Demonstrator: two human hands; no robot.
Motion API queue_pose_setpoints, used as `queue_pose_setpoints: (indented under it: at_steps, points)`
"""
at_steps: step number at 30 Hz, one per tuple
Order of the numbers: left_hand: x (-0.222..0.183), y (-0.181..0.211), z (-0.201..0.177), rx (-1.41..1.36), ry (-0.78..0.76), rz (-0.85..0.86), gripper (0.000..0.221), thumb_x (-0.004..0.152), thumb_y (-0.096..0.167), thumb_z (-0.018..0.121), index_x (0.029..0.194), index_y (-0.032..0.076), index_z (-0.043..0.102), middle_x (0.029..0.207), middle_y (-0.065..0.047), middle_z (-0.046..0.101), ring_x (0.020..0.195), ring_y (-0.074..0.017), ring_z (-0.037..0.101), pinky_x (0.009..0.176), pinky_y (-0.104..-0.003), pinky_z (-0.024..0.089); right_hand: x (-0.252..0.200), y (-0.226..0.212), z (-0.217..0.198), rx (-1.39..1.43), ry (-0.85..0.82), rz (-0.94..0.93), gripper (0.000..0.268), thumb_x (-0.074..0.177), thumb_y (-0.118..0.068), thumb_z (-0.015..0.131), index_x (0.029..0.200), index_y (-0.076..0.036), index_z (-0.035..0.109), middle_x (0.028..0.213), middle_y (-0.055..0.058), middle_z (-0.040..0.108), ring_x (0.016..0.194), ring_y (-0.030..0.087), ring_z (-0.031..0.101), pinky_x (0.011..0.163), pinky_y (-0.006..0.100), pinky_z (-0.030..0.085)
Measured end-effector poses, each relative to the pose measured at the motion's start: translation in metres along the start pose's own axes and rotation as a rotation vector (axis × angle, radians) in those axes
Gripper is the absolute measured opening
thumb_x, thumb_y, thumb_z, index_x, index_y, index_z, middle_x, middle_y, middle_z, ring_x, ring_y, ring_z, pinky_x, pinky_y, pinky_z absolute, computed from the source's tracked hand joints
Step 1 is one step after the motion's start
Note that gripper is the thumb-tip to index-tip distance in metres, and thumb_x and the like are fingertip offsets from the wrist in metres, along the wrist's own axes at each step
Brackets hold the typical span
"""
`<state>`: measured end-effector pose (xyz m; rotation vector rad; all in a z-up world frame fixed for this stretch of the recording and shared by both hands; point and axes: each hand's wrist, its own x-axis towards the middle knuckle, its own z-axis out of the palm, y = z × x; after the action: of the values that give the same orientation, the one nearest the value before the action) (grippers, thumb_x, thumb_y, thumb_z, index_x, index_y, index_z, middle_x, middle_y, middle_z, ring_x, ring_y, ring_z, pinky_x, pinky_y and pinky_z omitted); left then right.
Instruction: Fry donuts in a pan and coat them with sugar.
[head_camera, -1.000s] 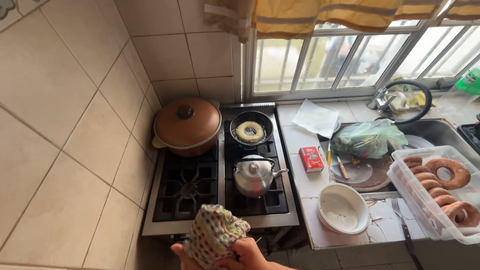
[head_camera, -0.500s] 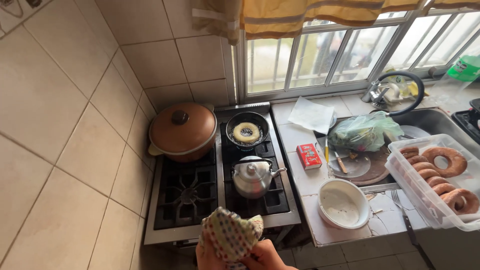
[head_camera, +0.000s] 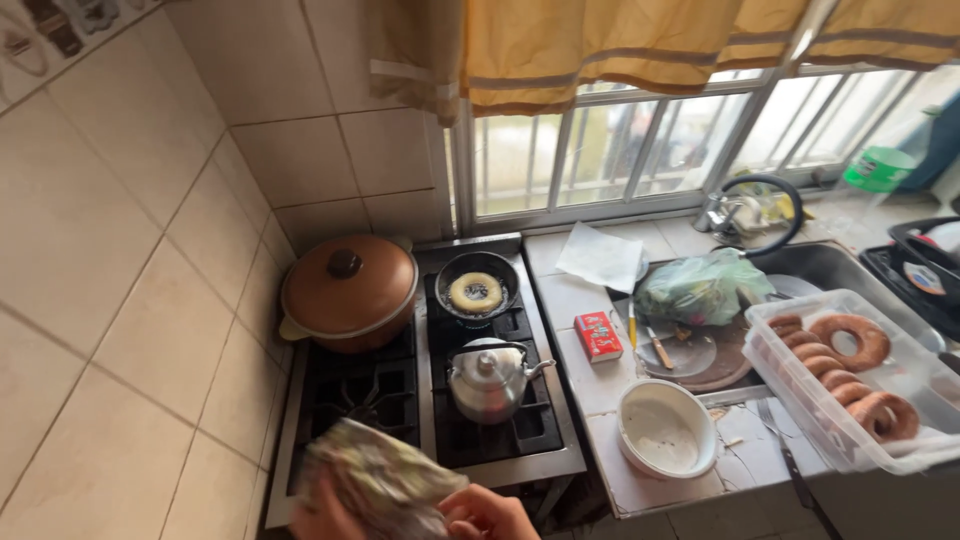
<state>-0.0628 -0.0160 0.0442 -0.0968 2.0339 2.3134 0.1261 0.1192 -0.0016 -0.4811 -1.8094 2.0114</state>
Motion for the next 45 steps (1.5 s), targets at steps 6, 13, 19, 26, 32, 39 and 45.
queue_pose_setpoints:
  at_steps: [6,13,19,26,32,39,45]
  points:
    - [0.136,-0.017,0.024,0.971,-0.008,0.404,0.068,0.100,0.056,0.062,0.146,0.006,0.059,0.132,-0.026,0.065,0.122,-0.0426,0.061,0.102,-0.055,0.052,-0.001,0.039,-0.017,-0.023,-0.039,-0.085,0.022,0.099,-0.014,0.079,0.091,0.005,0.071,0.075,0.005,0.070,0.068,0.006,0.060,0.060,0.024,0.047]
    - [-0.027,0.045,0.066,0.958,-0.289,0.801,0.088,0.082,0.057,0.066,0.151,0.007,0.041,0.164,-0.019,0.026,0.153,-0.0385,0.023,0.114,-0.077,0.007,0.002,-0.030,0.014,0.482,-0.003,0.200,0.036,0.104,-0.030,0.058,0.123,-0.002,0.067,0.098,0.008,0.075,0.084,0.017,0.073,0.077,0.031,0.060]
    - [-0.127,-0.239,0.053,0.884,-0.379,1.332,0.088,0.086,0.060,0.048,0.158,0.012,0.030,0.168,-0.008,0.024,0.158,-0.0301,0.016,0.119,-0.068,0.001,0.006,-0.048,0.016,1.111,-0.473,0.306,0.062,0.106,-0.057,0.037,0.148,-0.013,0.048,0.144,0.021,0.056,0.130,0.036,0.059,0.103,0.043,0.051]
    - [-0.137,0.047,0.070,0.641,-0.642,1.516,0.103,0.087,0.085,0.034,0.161,0.013,0.027,0.168,-0.013,0.022,0.158,-0.0327,0.012,0.117,-0.066,-0.002,-0.008,-0.086,-0.008,1.036,-0.376,-0.001,0.073,0.105,-0.068,0.024,0.164,-0.024,0.022,0.166,0.022,0.033,0.151,0.040,0.034,0.126,0.047,0.027]
    - [-0.129,0.032,0.079,0.582,-0.837,0.830,0.098,0.090,0.084,0.033,0.160,0.015,0.028,0.168,-0.019,0.022,0.158,-0.0359,0.014,0.118,-0.064,0.006,-0.031,-0.203,-0.016,0.644,0.042,-0.499,0.095,0.096,-0.067,0.048,0.163,-0.005,0.022,0.171,0.016,0.028,0.158,0.035,0.028,0.121,0.051,0.029]
    - [-0.122,-0.005,0.121,-0.203,-0.935,-0.550,0.087,0.089,0.073,0.040,0.155,0.016,0.041,0.164,-0.010,0.040,0.150,-0.0297,0.037,0.118,-0.050,0.025,-0.013,-0.096,-0.037,-0.476,0.308,-0.488,0.078,0.100,-0.048,0.064,0.158,-0.004,0.036,0.169,0.019,0.030,0.158,0.035,0.029,0.127,0.045,0.025]
    - [-0.138,0.036,0.109,0.105,-1.018,0.696,0.085,0.086,0.076,0.048,0.143,0.013,0.051,0.156,-0.012,0.041,0.143,-0.0344,0.040,0.119,-0.051,0.024,-0.065,-0.111,-0.031,0.368,0.014,0.055,0.066,0.100,-0.045,0.056,0.156,-0.012,0.042,0.166,0.011,0.039,0.156,0.026,0.032,0.123,0.042,0.028]
